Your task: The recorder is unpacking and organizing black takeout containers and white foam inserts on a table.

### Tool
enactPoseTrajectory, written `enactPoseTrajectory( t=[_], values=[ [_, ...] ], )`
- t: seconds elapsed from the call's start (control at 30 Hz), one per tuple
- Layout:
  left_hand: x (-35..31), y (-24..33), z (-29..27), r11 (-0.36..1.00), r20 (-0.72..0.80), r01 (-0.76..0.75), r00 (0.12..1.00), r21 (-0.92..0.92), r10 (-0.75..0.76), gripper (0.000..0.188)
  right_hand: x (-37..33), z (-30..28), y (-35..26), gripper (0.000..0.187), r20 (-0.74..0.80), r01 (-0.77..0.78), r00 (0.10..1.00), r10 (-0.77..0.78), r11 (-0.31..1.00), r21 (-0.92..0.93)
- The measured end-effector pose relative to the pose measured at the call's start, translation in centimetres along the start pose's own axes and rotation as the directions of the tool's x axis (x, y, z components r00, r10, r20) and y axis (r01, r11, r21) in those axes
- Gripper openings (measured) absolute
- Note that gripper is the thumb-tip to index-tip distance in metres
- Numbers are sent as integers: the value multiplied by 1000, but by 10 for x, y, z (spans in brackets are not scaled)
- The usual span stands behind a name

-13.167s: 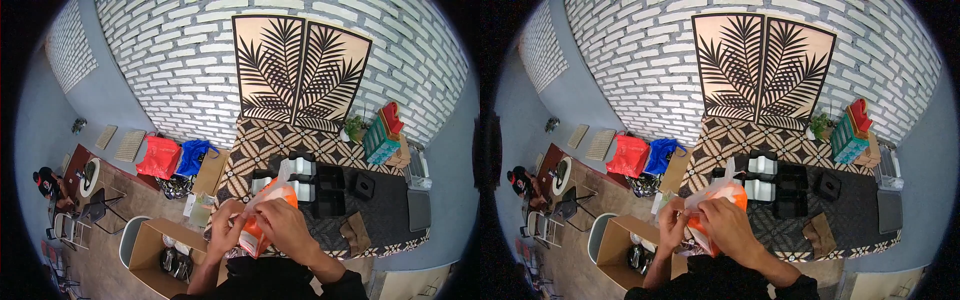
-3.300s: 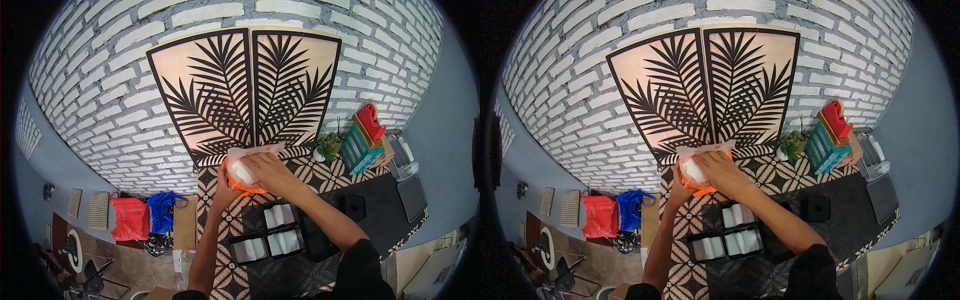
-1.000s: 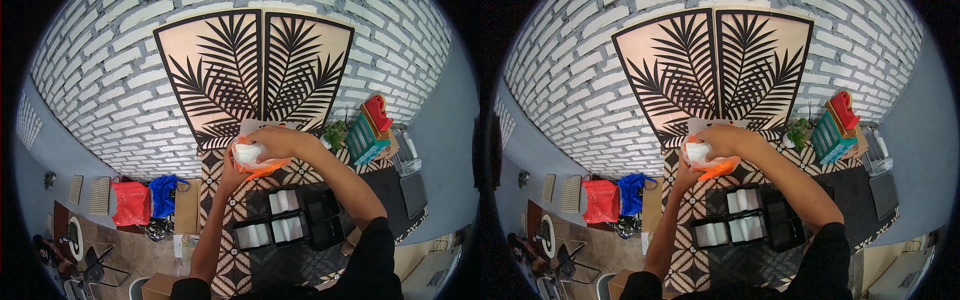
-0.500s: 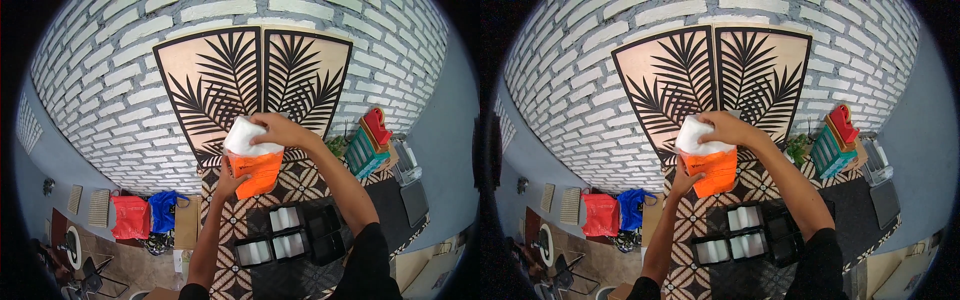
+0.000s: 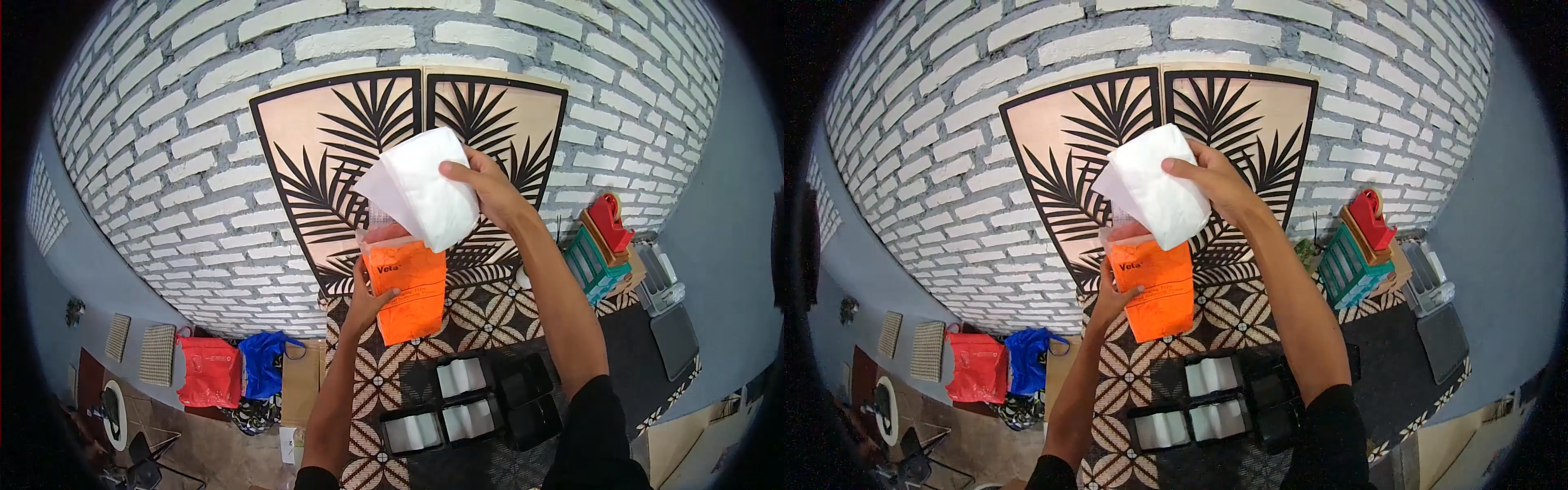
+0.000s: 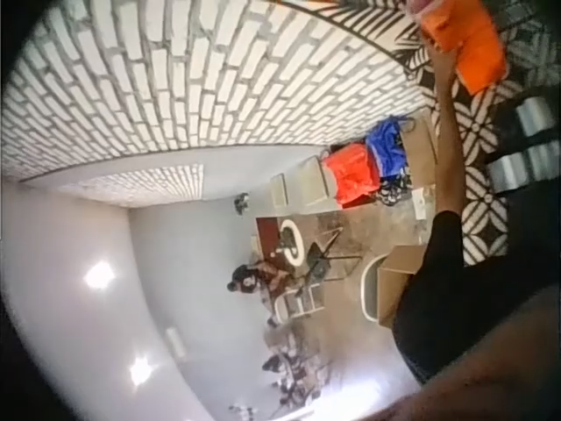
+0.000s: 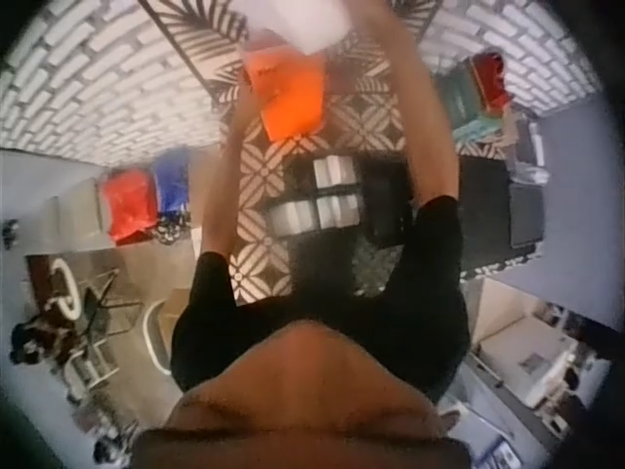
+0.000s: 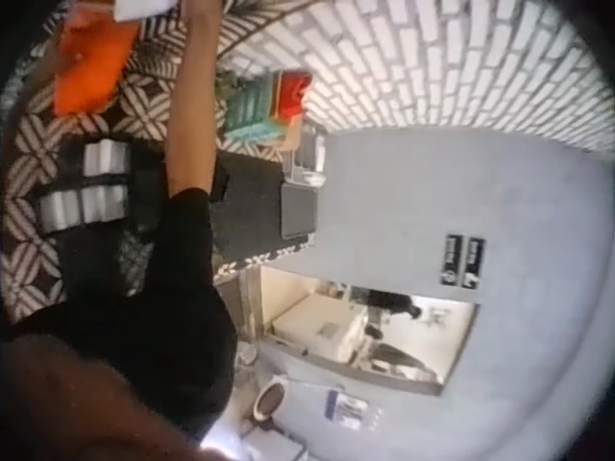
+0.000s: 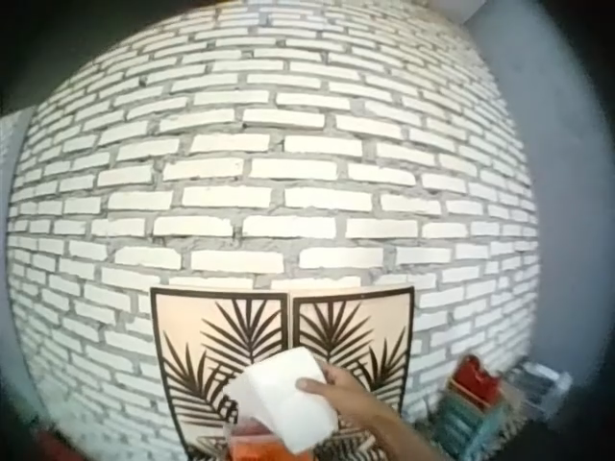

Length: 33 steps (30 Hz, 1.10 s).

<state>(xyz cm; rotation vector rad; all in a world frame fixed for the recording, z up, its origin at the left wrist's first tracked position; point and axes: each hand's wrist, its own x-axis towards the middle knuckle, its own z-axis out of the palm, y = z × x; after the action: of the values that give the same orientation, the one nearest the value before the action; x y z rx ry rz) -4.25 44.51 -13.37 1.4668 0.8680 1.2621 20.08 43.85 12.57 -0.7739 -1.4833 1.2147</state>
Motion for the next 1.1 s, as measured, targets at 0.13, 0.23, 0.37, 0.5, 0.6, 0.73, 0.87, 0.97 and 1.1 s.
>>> enactPoseTrajectory(
  t=[0.13, 0.23, 0.37, 0.5, 0.6, 0.73, 0.87, 0.97, 1.1],
  values=[
    [3, -15, -17, 999, -39, -20, 999, 28, 21, 100, -23, 11, -13, 59, -16, -75, 997, 77, 995, 67],
    [6, -26, -18, 997, -50, -72, 996, 25, 73, 95, -46, 8, 5, 56, -52, -132, 988, 145, 972, 193],
    [-11, -13, -12, 994, -48, 20, 999, 112, -15, 85, -79, 5, 31, 53, 2, -144, 989, 151, 940, 309],
    [-62, 29, 24, 986, -398, -65, 909, 154, 122, 60, -124, 5, 64, 59, 63, -227, 973, 222, 877, 423],
    [-132, 74, 43, 959, -285, 30, 952, -280, -113, 52, -166, 19, 87, 65, 201, -353, 936, 290, 766, 537],
    [-200, 102, 85, 818, -57, 174, 968, -549, -243, 60, -220, 28, 124, 68, 253, -490, 871, 421, 702, 517],
    [-252, 97, 97, 750, -15, 280, 933, -600, -360, 74, -265, 49, 141, 67, 244, -579, 811, 532, 667, 468],
    [-282, 96, 106, 741, -21, 275, 931, -612, -363, 82, -290, 59, 138, 66, 250, -654, 753, 609, 647, 392],
    [-320, 78, 117, 685, -1, 242, 943, -687, -334, 85, -315, 68, 141, 66, 336, -657, 754, 565, 668, 351]
  ],
)
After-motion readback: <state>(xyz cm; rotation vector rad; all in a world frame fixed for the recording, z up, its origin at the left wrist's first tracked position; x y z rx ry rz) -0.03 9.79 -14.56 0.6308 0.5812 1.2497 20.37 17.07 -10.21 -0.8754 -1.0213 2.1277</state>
